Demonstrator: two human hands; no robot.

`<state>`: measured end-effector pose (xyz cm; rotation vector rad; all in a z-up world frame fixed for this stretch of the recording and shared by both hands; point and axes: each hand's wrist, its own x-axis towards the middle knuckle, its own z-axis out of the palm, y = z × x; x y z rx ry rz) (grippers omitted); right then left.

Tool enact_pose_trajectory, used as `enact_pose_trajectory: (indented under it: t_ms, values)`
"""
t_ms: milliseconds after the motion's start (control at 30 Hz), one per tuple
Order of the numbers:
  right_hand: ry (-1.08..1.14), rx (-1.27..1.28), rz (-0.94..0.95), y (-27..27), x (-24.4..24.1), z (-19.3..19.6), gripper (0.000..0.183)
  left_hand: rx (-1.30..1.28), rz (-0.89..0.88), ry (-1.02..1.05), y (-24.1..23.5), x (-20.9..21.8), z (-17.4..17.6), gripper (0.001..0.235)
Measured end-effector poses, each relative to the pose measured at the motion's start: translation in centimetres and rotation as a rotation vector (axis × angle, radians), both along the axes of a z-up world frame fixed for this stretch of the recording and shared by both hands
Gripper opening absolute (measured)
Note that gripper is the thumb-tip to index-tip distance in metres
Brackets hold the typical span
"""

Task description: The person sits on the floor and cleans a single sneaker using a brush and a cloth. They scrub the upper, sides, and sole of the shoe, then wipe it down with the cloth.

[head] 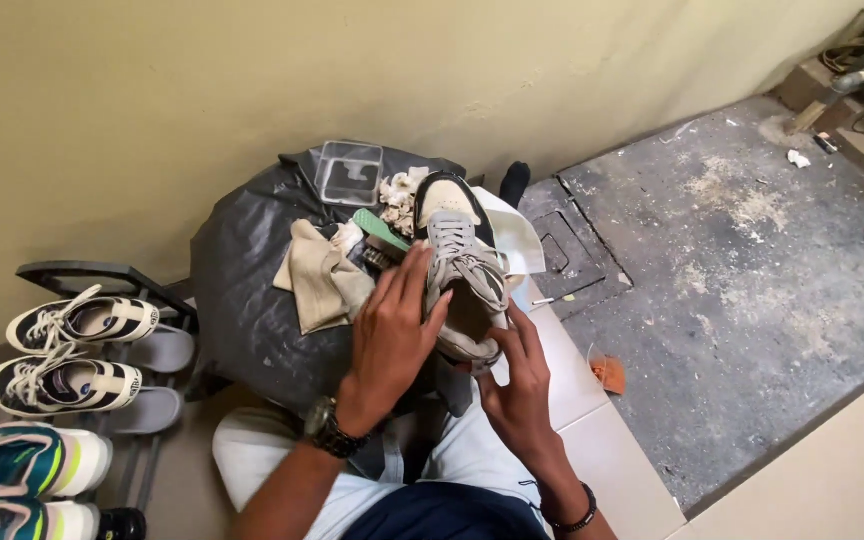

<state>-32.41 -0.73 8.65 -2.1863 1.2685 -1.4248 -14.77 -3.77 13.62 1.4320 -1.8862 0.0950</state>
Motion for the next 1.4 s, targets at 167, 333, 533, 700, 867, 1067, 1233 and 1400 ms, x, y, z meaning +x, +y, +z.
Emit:
enact_pose_trajectory:
  t_ms: [167, 333, 533, 700, 867, 1067, 1233, 1400]
  values:
    - [0.006, -0.024, -0.03, -0.4, 0.4, -0.7, 0.033, -0.168, -0.098, -0.204, -2.4, 0.6, 0.8, 0.037]
    - [-0.021, -0.005, -0.055, -0.4, 0.9, -1.0, 0.042, -0.328, -0.188, -0.317, -3.3, 0.8, 1.0, 0.013]
    - [-0.082, 0.052, -0.043, -0.9, 1.6, -0.4, 0.041, -0.378, -0.297, -0.415, -3.7, 1.8, 1.0, 0.013]
    - [-0.022, 0.013, -0.049, -1.3, 2.3, 0.1, 0.044, -0.329, -0.189, -0.497, -4.1, 2.5, 0.9, 0.028]
    - [-0.042, 0.026, 0.011, -1.3, 2.4, -0.2, 0.042, -0.401, -0.275, -0.292, -4.1, 2.9, 1.6, 0.029]
    - [-0.02, 0.052, 0.078, -1.2, 2.4, 0.8, 0.042, -0.29, -0.268, -0.094, -3.5, 3.1, 2.2, 0.024]
    - [-0.024, 0.089, 0.156, -1.1, 2.1, 2.3, 0.041, -0.276, -0.204, -0.08, -3.6, 3.3, 2.2, 0.021]
    - [0.007, 0.209, 0.078, -1.9, 1.1, 3.2, 0.039, -0.299, -0.132, -0.243, -3.6, 3.1, 1.9, 0.025]
